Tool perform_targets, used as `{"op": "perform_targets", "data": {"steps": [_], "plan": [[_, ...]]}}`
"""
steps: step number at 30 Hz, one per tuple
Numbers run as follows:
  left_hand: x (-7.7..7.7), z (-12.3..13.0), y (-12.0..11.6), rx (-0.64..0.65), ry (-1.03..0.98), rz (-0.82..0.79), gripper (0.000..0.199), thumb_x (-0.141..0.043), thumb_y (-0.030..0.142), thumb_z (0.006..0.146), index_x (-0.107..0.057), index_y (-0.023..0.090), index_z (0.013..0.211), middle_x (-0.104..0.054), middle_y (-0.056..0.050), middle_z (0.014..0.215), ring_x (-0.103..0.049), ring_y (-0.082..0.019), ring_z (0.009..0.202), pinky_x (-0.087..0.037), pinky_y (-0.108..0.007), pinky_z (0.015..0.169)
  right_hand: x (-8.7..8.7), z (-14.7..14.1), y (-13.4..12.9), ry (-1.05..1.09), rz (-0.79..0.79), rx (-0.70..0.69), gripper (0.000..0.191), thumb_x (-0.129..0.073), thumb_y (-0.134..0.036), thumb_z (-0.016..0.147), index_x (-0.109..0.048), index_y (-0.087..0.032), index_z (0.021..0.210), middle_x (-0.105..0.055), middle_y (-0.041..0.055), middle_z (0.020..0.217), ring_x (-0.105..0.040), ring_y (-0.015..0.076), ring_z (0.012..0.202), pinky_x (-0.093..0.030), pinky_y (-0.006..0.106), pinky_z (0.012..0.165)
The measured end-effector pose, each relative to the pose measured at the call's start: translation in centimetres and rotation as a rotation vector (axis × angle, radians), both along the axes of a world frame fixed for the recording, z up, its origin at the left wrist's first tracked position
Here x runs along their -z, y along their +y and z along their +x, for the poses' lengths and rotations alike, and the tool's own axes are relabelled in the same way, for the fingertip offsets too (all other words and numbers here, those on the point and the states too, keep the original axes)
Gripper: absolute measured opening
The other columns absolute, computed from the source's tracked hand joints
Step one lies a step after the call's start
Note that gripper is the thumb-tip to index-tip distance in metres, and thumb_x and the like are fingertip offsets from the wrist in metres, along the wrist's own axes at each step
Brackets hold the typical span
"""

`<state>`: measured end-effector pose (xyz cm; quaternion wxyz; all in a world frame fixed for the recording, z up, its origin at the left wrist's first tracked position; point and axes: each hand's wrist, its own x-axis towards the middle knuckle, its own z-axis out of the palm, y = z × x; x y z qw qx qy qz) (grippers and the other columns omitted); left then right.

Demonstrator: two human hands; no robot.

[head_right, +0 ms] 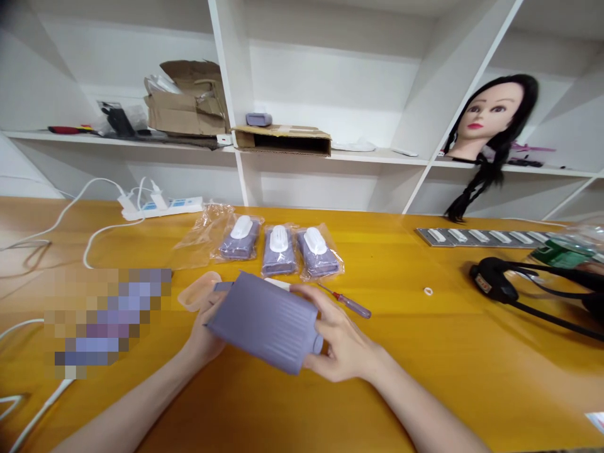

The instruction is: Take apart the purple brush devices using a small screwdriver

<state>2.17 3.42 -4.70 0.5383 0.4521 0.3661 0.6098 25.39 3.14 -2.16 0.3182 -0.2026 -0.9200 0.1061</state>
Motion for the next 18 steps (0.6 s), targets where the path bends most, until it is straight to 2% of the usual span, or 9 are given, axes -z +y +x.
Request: {"op": "perform_targets", "data": {"steps": [4,7,11,16,18], "plan": [[-0.4,0.1,-0.1,0.062,0.012,-0.039,0.046,-0.061,0.045,0.067,-0.036,0.018,0.04,-0.027,0.005,0.043,-0.02,-0.007,0.044,-0.017,-0.024,0.044,-0.1,-0.2,-0.3,-0.053,0.023,-0.025,0.018,-0.051,-0.012,0.069,-0.057,-0.018,0.086,-0.04,0.0145,0.128,-0.047,0.0266,0.118,-0.045,0.041,0.094],[-0.4,0.1,-0.2,0.055,-0.008,-0.072,0.047,-0.062,0.045,0.064,-0.032,0.019,0.039,-0.026,0.005,0.043,-0.021,-0.007,0.044,-0.02,-0.024,0.043,-0.2,-0.5,-0.9,-0.101,-0.028,-0.013,0.014,-0.051,-0.019,0.072,-0.057,-0.017,0.084,-0.043,0.0156,0.121,-0.051,0.0271,0.111,-0.048,0.042,0.089],[-0.1,0.2,-0.5,-0.022,-0.029,-0.119,0.044,-0.065,0.047,0.058,-0.036,0.02,0.04,-0.032,0.004,0.045,-0.028,-0.009,0.046,-0.026,-0.025,0.045,0.1,-0.9,-1.6,-0.18,-0.078,0.017,0.035,-0.058,-0.033,0.07,-0.056,-0.012,0.099,-0.046,0.0207,0.118,-0.052,0.0318,0.11,-0.048,0.045,0.089],[0.1,-0.1,-0.9,-0.189,0.008,-0.168,0.035,-0.066,0.052,0.058,-0.055,0.02,0.053,-0.05,0.0,0.058,-0.044,-0.015,0.059,-0.036,-0.028,0.056,0.4,-0.9,-1.6,-0.178,-0.164,0.013,0.043,-0.058,-0.021,0.065,-0.056,-0.013,0.108,-0.052,0.0183,0.119,-0.052,0.0284,0.113,-0.048,0.037,0.091],[-0.2,-0.2,-1.2,-0.15,0.086,-0.158,0.037,-0.063,0.055,0.062,-0.06,0.019,0.059,-0.053,-0.001,0.062,-0.047,-0.017,0.064,-0.037,-0.029,0.059,0.4,-0.7,-1.4,-0.155,-0.265,0.007,0.046,-0.054,-0.015,0.064,-0.056,-0.014,0.11,-0.058,0.0146,0.113,-0.055,0.0252,0.109,-0.048,0.033,0.091]]}}
